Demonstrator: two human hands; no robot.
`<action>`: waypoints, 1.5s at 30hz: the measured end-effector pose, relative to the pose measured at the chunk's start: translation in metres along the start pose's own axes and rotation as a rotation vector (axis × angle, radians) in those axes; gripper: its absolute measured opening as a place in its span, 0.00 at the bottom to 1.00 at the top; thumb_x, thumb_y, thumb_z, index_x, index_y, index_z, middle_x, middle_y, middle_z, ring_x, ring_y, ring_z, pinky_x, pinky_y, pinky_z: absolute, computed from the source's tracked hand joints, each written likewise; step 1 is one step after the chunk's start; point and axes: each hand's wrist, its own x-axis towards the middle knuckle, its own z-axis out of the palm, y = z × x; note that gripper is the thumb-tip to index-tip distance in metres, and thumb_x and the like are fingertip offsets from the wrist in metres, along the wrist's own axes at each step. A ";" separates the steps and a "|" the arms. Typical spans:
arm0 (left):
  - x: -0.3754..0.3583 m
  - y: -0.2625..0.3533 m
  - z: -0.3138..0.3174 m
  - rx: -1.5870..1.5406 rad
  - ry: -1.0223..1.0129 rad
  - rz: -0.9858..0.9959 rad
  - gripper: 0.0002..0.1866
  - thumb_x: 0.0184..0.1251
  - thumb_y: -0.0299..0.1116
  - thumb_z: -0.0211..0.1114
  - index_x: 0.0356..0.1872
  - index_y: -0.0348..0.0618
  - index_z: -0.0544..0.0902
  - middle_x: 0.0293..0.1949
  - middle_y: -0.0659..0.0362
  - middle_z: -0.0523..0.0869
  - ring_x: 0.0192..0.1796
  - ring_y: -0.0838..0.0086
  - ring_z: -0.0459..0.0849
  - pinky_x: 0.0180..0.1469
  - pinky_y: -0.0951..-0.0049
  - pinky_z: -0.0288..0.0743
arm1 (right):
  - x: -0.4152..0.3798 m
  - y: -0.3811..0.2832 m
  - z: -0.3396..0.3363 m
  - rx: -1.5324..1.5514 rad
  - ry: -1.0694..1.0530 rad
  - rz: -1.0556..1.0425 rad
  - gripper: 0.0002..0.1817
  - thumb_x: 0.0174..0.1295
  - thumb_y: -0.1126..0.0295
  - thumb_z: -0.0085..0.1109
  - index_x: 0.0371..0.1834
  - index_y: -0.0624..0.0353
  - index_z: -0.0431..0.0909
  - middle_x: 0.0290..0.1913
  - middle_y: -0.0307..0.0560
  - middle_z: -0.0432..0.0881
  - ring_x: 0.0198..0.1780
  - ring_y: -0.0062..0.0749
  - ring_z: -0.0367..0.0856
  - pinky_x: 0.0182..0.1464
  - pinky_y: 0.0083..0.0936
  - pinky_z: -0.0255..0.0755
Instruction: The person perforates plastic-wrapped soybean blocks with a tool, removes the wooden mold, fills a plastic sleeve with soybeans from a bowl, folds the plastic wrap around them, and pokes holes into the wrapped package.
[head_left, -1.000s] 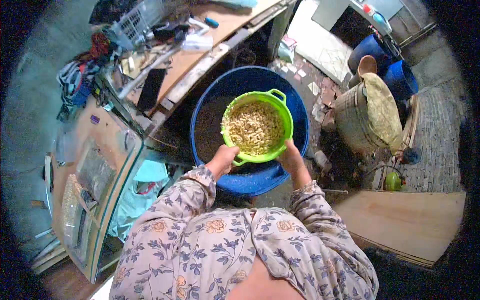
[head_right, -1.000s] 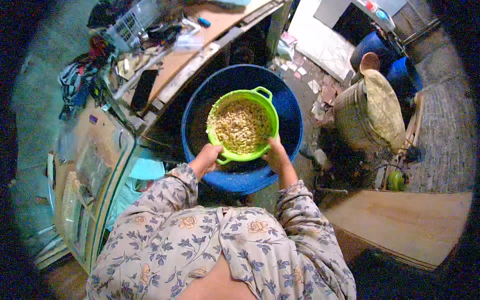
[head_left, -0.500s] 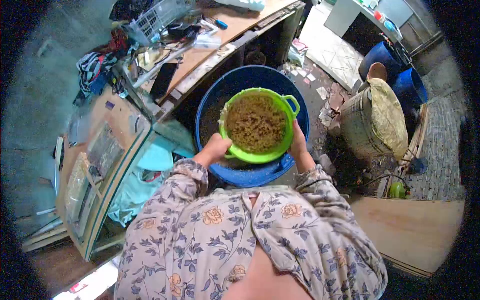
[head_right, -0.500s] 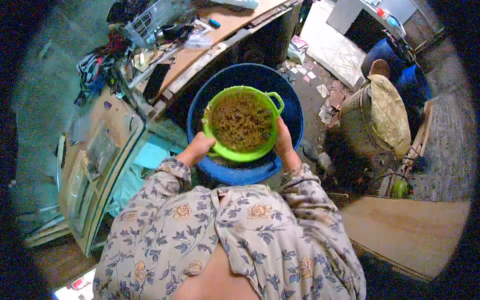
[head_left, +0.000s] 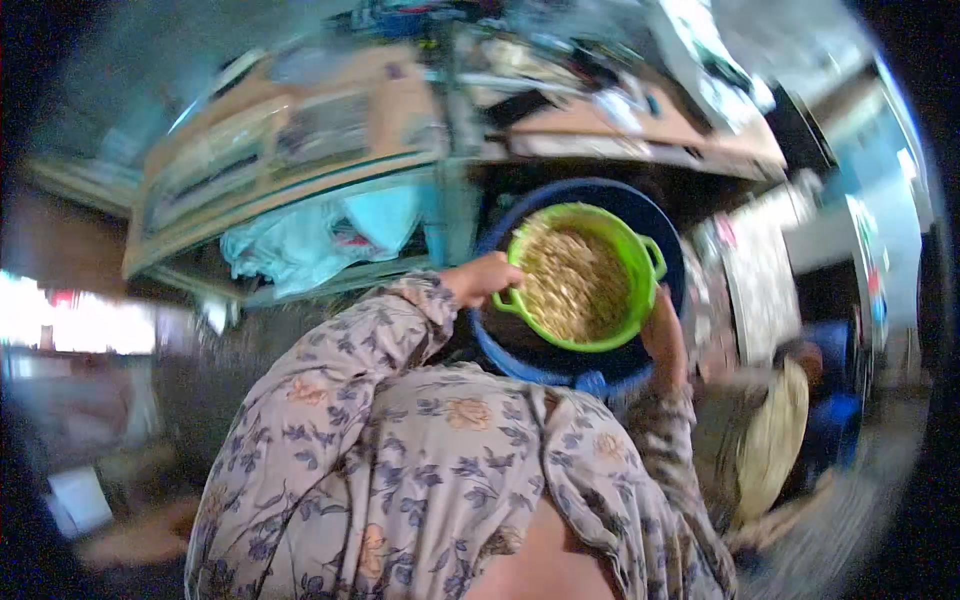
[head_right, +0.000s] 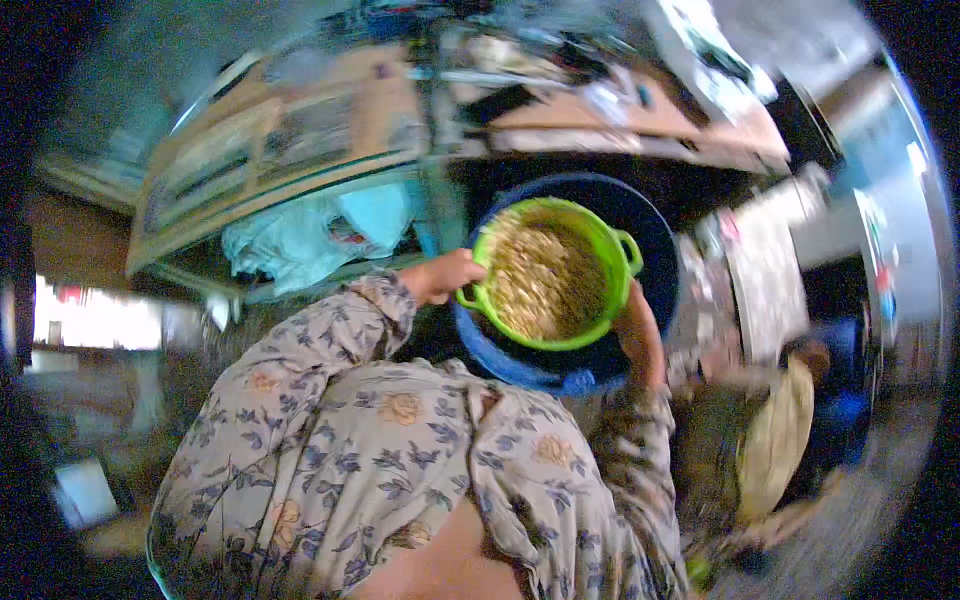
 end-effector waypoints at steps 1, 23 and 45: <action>-0.027 0.026 0.006 -0.147 0.024 -0.049 0.07 0.46 0.29 0.56 0.18 0.35 0.76 0.14 0.61 0.73 0.16 0.79 0.69 0.17 0.73 0.58 | 0.001 -0.015 0.008 -0.139 -0.043 0.028 0.26 0.59 0.61 0.49 0.58 0.61 0.61 0.55 0.45 0.69 0.55 0.31 0.67 0.57 0.28 0.59; -0.126 0.083 0.126 -0.136 0.455 0.512 0.35 0.49 0.37 0.66 0.58 0.37 0.60 0.52 0.55 0.72 0.55 0.70 0.69 0.54 0.71 0.65 | 0.014 -0.081 0.029 -0.073 -0.525 -0.541 0.59 0.42 0.52 0.66 0.67 0.48 0.27 0.64 0.51 0.51 0.63 0.40 0.56 0.63 0.35 0.50; -0.160 0.092 0.100 -0.033 0.262 0.402 0.38 0.48 0.41 0.68 0.58 0.38 0.59 0.53 0.55 0.71 0.55 0.69 0.69 0.57 0.69 0.63 | -0.004 -0.064 0.063 -0.265 -0.406 -0.622 0.54 0.43 0.38 0.57 0.64 0.60 0.40 0.59 0.56 0.58 0.60 0.41 0.59 0.61 0.34 0.54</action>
